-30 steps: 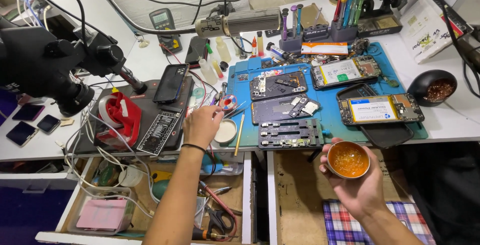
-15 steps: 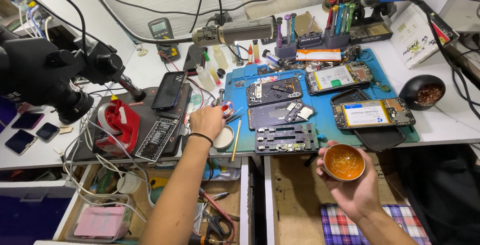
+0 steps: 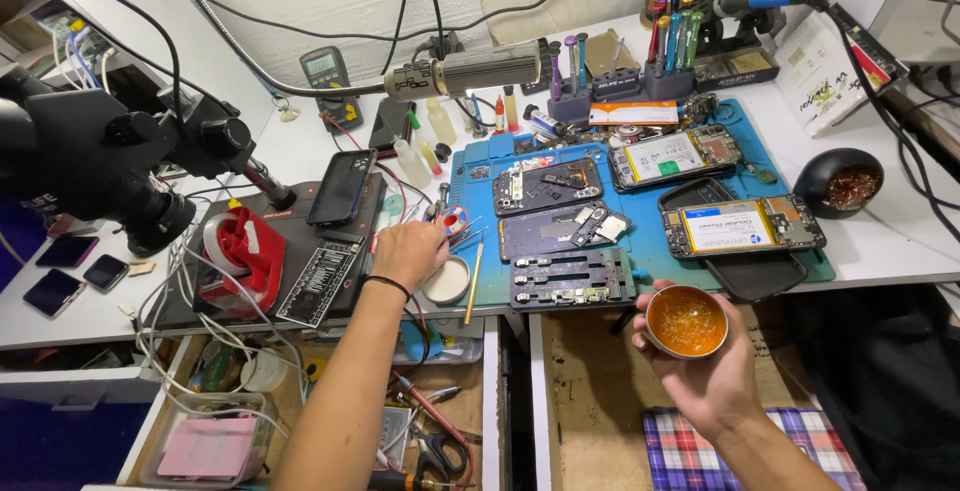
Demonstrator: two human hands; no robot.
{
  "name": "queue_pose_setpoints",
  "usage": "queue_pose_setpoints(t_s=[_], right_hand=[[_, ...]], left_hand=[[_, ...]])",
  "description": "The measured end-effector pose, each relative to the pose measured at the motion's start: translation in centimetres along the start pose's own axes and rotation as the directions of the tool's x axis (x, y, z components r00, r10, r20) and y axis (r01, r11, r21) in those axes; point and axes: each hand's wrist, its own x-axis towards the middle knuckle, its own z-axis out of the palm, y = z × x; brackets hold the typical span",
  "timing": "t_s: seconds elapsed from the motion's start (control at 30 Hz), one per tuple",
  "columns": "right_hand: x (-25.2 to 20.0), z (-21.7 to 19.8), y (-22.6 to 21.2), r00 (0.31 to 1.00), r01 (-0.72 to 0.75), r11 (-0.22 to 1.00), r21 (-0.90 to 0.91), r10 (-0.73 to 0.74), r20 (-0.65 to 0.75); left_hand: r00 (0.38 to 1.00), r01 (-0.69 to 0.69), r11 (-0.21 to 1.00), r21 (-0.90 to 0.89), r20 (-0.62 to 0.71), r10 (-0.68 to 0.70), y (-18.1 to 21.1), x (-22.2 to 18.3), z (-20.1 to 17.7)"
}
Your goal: Applying flux to a mobile phone motherboard and inspecting it with a probe and tweezers.
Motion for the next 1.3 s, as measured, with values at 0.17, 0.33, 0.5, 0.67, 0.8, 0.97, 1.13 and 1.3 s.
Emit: queue_pose_setpoints(t_s=[0.17, 0.33, 0.5, 0.67, 0.8, 0.97, 1.13, 1.3], right_hand=[[-0.2, 0.6, -0.2, 0.999, -0.014, 1.0, -0.016, 0.014, -0.034], [-0.2, 0.9, -0.1, 0.999, -0.016, 0.999, -0.028, 0.014, -0.049], [-0.2, 1.1, -0.2, 0.995, -0.031, 1.0, -0.002, 0.03, -0.092], [0.4, 0.0, 0.5, 0.999, 0.022, 0.997, 0.074, -0.019, -0.036], [-0.3, 1.4, 0.0, 0.999, -0.014, 1.0, 0.011, 0.014, -0.051], [-0.6, 1.6, -0.4, 0.995, -0.061, 0.998, 0.016, 0.062, -0.078], [-0.2, 1.3, 0.2, 0.995, -0.089, 0.995, 0.035, 0.09, -0.043], [-0.1, 1.4, 0.2, 0.994, -0.072, 0.997, 0.013, 0.073, -0.086]], left_hand=[[0.956, -0.121, 0.993, 0.008, -0.269, 0.119, -0.1, -1.3, -0.5], [0.827, -0.191, 0.982, -0.013, -0.54, 0.154, -0.2, -2.3, -3.3], [0.671, -0.208, 0.929, -0.307, -0.735, -0.093, 0.7, -2.6, -6.7], [0.597, -0.381, 0.417, -0.825, -0.564, -0.571, 1.8, -5.8, -9.8], [0.713, -0.079, 0.04, -0.996, -0.084, -0.696, 1.0, -7.5, -2.1], [0.979, 0.148, -0.699, -0.699, 0.204, 0.002, -9.5, -11.1, 12.2], [0.908, 0.391, -0.89, -0.235, -0.061, 0.415, -2.2, -11.9, -9.9], [0.929, -0.192, -0.865, -0.464, 0.198, -0.313, 12.7, -14.7, -8.6]])
